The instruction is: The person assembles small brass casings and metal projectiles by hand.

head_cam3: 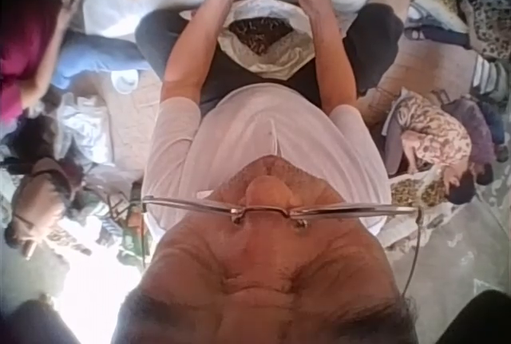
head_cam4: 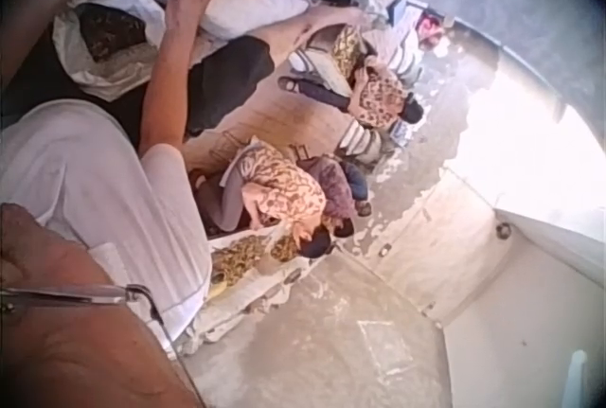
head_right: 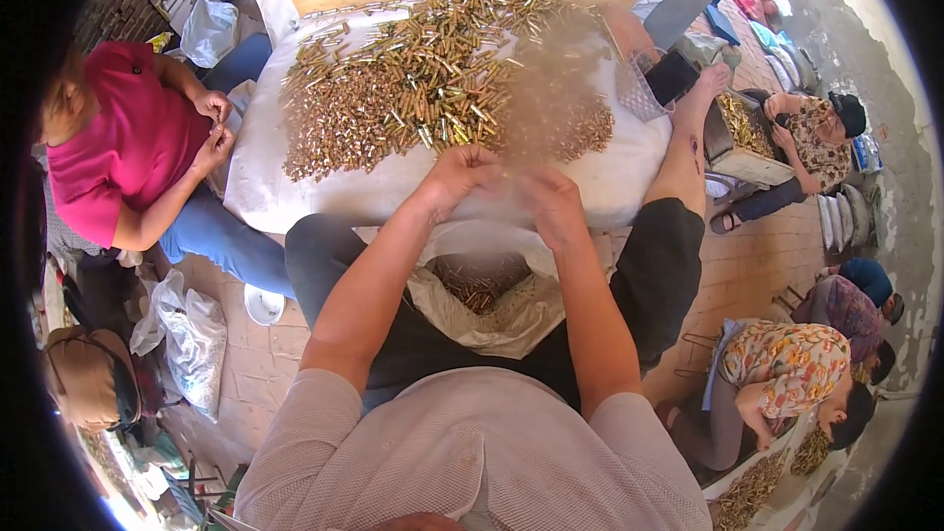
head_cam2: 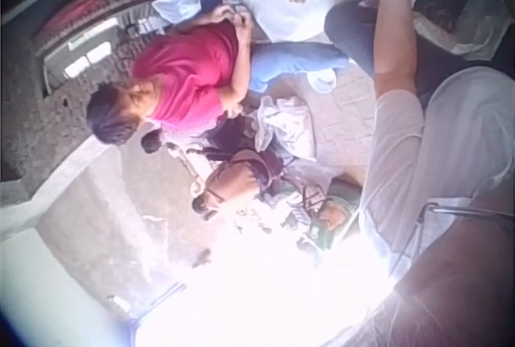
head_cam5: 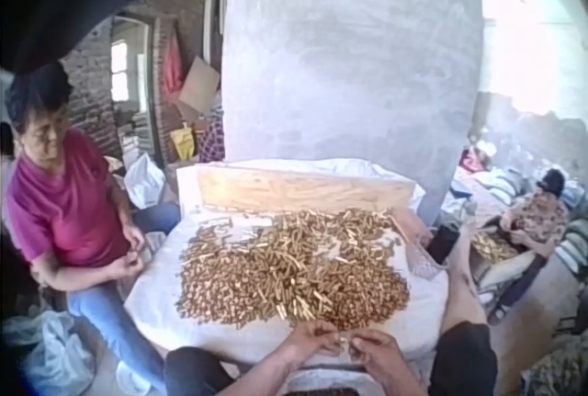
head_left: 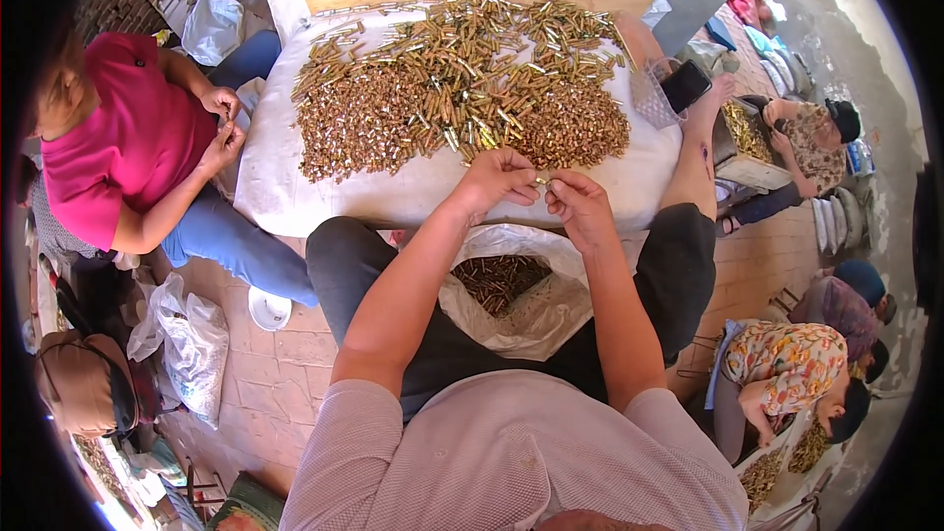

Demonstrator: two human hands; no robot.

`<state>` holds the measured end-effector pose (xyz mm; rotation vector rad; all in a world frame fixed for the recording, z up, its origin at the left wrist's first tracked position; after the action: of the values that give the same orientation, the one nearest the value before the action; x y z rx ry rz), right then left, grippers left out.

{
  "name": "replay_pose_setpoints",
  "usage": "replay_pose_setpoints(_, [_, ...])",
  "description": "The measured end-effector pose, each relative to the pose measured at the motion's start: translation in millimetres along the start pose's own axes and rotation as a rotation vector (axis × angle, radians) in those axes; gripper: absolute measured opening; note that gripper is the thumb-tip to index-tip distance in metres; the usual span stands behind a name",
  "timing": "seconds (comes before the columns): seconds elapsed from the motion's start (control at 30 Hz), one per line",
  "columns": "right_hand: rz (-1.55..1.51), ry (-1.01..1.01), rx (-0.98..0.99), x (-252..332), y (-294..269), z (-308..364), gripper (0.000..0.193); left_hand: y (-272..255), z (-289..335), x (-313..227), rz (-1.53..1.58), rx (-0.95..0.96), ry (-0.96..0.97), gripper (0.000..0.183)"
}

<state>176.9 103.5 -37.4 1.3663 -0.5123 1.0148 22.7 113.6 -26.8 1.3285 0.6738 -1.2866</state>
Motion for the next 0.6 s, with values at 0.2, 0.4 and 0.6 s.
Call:
replay_pose_setpoints(0.2, [0.039, -0.010, 0.000, 1.6, 3.1, 3.2, 0.016, -0.6, -0.3, 1.1, -0.006, -0.003, -0.002, 0.019])
replay_pose_setpoints(0.4, [0.154, -0.033, 0.028, 10.4, 11.3, 7.0, 0.016, -0.3, -0.1, 2.4, -0.027, -0.003, -0.001, 0.017])
replay_pose_setpoints(0.6, [0.195, -0.008, -0.010, 13.1, 12.9, 11.5, 0.015, 3.5, 3.4, -1.1, -0.098, -0.003, 0.023, 0.014])
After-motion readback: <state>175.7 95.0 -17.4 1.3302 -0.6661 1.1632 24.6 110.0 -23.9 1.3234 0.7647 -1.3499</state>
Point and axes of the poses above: each hand's wrist, its own z-axis away from the middle knuckle, its own y-axis out of the palm, x = y × z, the point moved 9 cm from there along -z, towards the middle knuckle, and after that the axes turned 4 degrees about -z, right-handed, at the moved point
